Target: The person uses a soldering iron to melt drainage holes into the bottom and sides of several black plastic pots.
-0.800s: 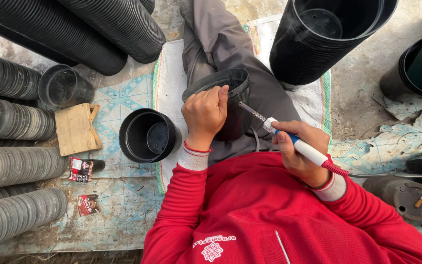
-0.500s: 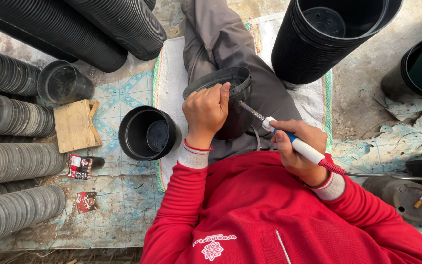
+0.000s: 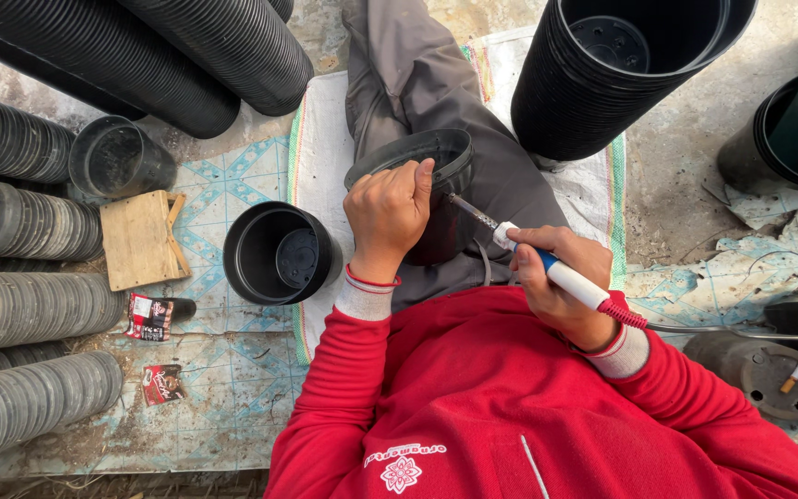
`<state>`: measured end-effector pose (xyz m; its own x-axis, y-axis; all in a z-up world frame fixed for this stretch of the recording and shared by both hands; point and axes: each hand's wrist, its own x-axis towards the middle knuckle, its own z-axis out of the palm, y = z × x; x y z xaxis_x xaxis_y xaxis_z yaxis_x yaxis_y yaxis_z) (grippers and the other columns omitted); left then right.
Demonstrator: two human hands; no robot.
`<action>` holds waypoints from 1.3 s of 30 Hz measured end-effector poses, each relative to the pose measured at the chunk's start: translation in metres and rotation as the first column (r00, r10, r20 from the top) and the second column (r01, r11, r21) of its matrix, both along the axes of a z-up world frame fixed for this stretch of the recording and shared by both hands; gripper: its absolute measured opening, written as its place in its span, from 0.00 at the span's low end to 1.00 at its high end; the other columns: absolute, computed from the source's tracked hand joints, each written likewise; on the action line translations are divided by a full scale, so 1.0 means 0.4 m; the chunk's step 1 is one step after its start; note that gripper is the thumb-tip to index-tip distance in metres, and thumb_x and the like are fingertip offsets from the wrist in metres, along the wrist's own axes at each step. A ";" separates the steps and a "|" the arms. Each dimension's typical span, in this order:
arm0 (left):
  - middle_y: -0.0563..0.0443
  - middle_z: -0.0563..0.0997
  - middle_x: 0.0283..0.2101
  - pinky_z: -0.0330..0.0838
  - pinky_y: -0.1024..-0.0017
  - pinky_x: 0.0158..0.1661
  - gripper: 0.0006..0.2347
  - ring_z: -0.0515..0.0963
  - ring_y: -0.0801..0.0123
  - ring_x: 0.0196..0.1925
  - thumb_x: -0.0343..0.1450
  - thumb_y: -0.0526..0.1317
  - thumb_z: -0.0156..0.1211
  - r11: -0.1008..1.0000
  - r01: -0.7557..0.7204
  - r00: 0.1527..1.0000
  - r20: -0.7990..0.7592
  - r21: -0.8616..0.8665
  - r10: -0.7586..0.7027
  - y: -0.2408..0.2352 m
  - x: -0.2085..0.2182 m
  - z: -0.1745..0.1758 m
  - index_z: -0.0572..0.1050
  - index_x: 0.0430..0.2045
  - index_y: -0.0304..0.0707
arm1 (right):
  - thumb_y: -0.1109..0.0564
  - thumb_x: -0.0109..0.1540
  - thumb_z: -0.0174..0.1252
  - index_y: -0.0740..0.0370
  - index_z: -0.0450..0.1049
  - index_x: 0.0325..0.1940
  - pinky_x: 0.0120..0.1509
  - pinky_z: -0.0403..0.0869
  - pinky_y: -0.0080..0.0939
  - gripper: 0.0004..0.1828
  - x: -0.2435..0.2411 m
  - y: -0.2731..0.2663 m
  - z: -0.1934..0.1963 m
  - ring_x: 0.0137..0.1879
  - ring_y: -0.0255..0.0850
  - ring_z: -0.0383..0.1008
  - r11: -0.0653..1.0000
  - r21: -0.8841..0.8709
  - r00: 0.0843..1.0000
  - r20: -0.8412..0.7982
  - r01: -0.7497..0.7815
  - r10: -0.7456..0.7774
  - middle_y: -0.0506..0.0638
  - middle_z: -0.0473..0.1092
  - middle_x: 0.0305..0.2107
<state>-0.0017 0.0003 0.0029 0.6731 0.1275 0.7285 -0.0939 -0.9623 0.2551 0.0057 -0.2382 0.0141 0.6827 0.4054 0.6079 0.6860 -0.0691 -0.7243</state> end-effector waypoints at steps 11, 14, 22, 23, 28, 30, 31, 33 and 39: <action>0.51 0.67 0.14 0.58 0.62 0.24 0.20 0.69 0.60 0.17 0.79 0.43 0.54 0.998 0.060 0.998 -0.014 -0.028 -0.060 0.006 -0.006 0.001 0.66 0.13 0.41 | 0.69 0.66 0.57 0.70 0.71 0.41 0.34 0.73 0.33 0.02 0.016 0.014 -0.011 0.29 0.37 0.76 1.000 0.000 1.000 -0.026 -0.012 0.012 0.56 0.77 0.32; 0.51 0.67 0.14 0.58 0.62 0.24 0.20 0.69 0.60 0.17 0.79 0.42 0.54 0.997 0.064 0.998 -0.013 -0.037 -0.064 0.007 -0.006 0.000 0.66 0.13 0.41 | 0.69 0.65 0.58 0.70 0.69 0.40 0.35 0.72 0.34 0.03 0.017 0.022 -0.014 0.30 0.38 0.75 1.000 0.008 1.000 0.001 -0.013 0.013 0.58 0.77 0.34; 0.51 0.67 0.15 0.59 0.62 0.25 0.20 0.70 0.59 0.19 0.80 0.43 0.52 0.997 0.070 0.997 -0.010 -0.036 -0.070 0.010 -0.010 -0.001 0.66 0.14 0.41 | 0.70 0.65 0.57 0.70 0.68 0.40 0.36 0.73 0.35 0.05 0.019 0.030 -0.015 0.31 0.39 0.75 1.000 0.013 1.000 0.016 -0.017 0.017 0.59 0.77 0.35; 0.51 0.67 0.15 0.59 0.62 0.25 0.20 0.70 0.59 0.19 0.80 0.43 0.52 0.997 0.067 0.998 -0.014 -0.038 -0.068 0.010 -0.010 -0.001 0.66 0.14 0.41 | 0.70 0.65 0.57 0.70 0.67 0.40 0.36 0.73 0.35 0.05 0.020 0.029 -0.015 0.31 0.39 0.75 1.000 0.015 1.000 0.007 -0.021 0.020 0.59 0.77 0.36; 0.51 0.67 0.15 0.59 0.61 0.25 0.19 0.70 0.59 0.19 0.80 0.43 0.52 0.997 0.068 0.997 -0.019 -0.036 -0.068 0.009 -0.011 -0.001 0.66 0.14 0.41 | 0.70 0.65 0.57 0.70 0.67 0.41 0.35 0.72 0.35 0.05 0.024 0.031 -0.018 0.31 0.39 0.75 0.999 0.024 0.999 -0.010 -0.031 0.031 0.60 0.77 0.36; 0.51 0.67 0.15 0.60 0.61 0.25 0.19 0.70 0.59 0.19 0.80 0.42 0.52 0.996 0.077 0.997 -0.022 -0.038 -0.078 0.009 -0.011 0.000 0.67 0.15 0.41 | 0.71 0.64 0.57 0.70 0.67 0.40 0.35 0.72 0.35 0.05 0.025 0.033 -0.020 0.30 0.39 0.74 0.999 0.023 1.000 -0.016 -0.025 0.025 0.60 0.77 0.35; 0.51 0.67 0.15 0.60 0.61 0.25 0.19 0.70 0.59 0.19 0.80 0.42 0.52 0.997 0.075 0.997 -0.019 -0.034 -0.076 0.009 -0.012 0.000 0.67 0.14 0.41 | 0.71 0.64 0.57 0.70 0.67 0.40 0.35 0.72 0.35 0.05 0.025 0.034 -0.021 0.30 0.39 0.75 0.999 0.027 0.999 -0.019 -0.032 0.033 0.60 0.77 0.35; 0.51 0.67 0.15 0.59 0.61 0.25 0.19 0.70 0.58 0.19 0.80 0.42 0.53 0.997 0.072 0.997 -0.015 -0.027 -0.072 0.008 -0.012 0.001 0.67 0.14 0.41 | 0.71 0.64 0.56 0.70 0.66 0.40 0.36 0.73 0.34 0.05 0.026 0.035 -0.024 0.31 0.39 0.76 0.998 0.035 0.999 -0.025 -0.047 0.047 0.60 0.77 0.35; 0.51 0.67 0.15 0.59 0.61 0.24 0.19 0.70 0.59 0.18 0.80 0.42 0.53 0.997 0.073 0.997 -0.025 -0.031 -0.074 0.006 -0.013 0.003 0.67 0.14 0.41 | 0.71 0.65 0.56 0.69 0.66 0.40 0.41 0.76 0.35 0.06 0.027 0.039 -0.029 0.35 0.41 0.78 0.996 0.062 0.998 -0.030 -0.057 0.059 0.60 0.77 0.36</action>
